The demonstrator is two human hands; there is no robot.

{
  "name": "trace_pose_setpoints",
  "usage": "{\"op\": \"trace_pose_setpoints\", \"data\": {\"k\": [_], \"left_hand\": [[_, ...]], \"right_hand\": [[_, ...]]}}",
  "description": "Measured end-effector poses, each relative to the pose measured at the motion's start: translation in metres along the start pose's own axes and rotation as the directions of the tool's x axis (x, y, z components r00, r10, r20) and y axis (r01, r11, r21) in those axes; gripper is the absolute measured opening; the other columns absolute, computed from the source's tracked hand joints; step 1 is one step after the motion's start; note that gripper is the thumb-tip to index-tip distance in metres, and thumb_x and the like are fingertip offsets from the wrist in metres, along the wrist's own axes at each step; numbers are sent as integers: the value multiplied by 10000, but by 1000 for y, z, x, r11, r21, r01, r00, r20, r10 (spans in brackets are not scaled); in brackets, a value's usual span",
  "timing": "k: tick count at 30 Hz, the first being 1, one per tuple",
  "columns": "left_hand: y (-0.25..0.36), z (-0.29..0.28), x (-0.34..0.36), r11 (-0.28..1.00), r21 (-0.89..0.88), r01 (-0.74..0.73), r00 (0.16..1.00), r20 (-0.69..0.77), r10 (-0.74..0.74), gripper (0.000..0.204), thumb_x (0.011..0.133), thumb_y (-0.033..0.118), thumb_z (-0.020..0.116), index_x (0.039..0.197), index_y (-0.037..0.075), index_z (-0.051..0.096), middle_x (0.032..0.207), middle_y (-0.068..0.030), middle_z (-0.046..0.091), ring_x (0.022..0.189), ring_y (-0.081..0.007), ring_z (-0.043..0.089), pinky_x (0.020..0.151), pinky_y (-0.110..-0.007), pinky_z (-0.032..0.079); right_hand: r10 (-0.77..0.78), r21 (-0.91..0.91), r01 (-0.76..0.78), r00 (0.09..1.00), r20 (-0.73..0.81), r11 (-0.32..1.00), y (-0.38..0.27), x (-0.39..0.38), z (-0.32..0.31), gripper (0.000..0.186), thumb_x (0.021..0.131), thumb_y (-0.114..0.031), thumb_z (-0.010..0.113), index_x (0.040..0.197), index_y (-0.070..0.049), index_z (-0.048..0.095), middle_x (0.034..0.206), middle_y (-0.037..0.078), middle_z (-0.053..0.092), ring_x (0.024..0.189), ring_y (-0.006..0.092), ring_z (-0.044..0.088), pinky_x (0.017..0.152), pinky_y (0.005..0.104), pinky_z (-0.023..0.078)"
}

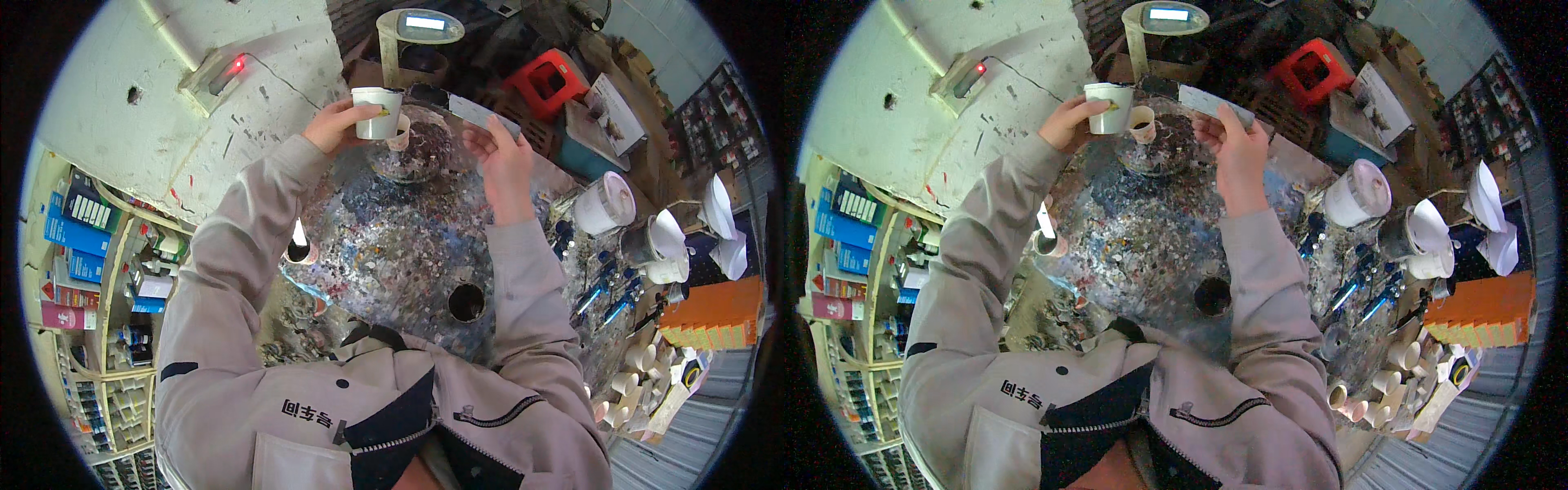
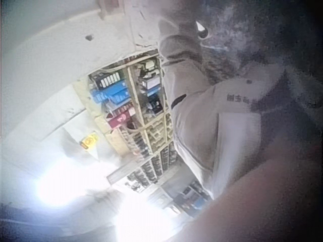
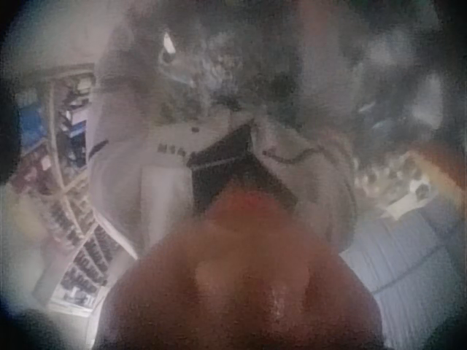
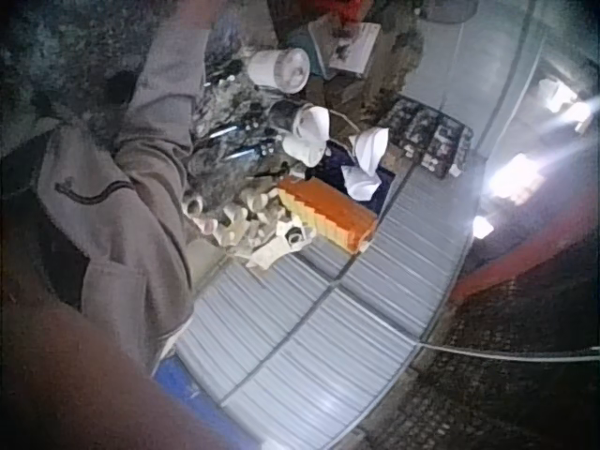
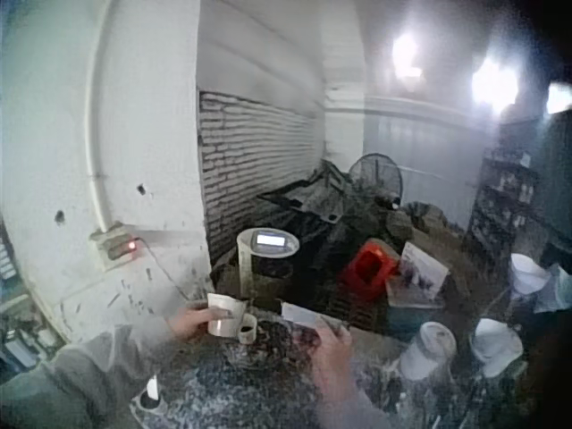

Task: The person mixes dark paint in small cups using a stir stick, then pours the mixture into a spray gun cup and assembles the spray gun. They handle multiple cups, a pink paint can, and a spray gun on a cluttered workbench.

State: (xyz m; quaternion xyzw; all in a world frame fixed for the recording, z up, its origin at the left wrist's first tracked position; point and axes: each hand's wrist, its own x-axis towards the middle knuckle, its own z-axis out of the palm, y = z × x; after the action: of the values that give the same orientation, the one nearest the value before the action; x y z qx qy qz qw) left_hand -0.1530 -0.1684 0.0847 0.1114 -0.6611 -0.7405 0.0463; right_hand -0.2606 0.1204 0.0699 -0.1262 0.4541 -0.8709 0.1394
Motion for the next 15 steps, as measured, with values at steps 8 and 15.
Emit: {"op": "trace_pose_setpoints", "data": {"k": [8, 15], "left_hand": [[19, 14, -29, 991, -134, -2, 977, 212, 30, 709, 961, 378, 764, 1491, -19, 510, 1419, -163, 645, 1302, -297, 642, 1117, -484, 502], [20, 25, -42, 997, -73, -6, 998, 65, 11, 660, 936, 320, 815, 1451, 9, 543, 1379, -145, 668, 1250, -285, 677, 1087, -475, 537]], "right_hand": [[-25, 46, 24, 999, 23, 999, -18, -25, 4, 239, 1069, -185, 645, 1146, 30, 716, 1044, 175, 788, 868, 233, 767, 767, 356, 634], [-55, 24, 54, 998, 12, 998, -20, -40, 6, 240, 1067, -187, 649, 1153, 28, 708, 1062, 181, 784, 877, 229, 764, 786, 356, 623]]}}
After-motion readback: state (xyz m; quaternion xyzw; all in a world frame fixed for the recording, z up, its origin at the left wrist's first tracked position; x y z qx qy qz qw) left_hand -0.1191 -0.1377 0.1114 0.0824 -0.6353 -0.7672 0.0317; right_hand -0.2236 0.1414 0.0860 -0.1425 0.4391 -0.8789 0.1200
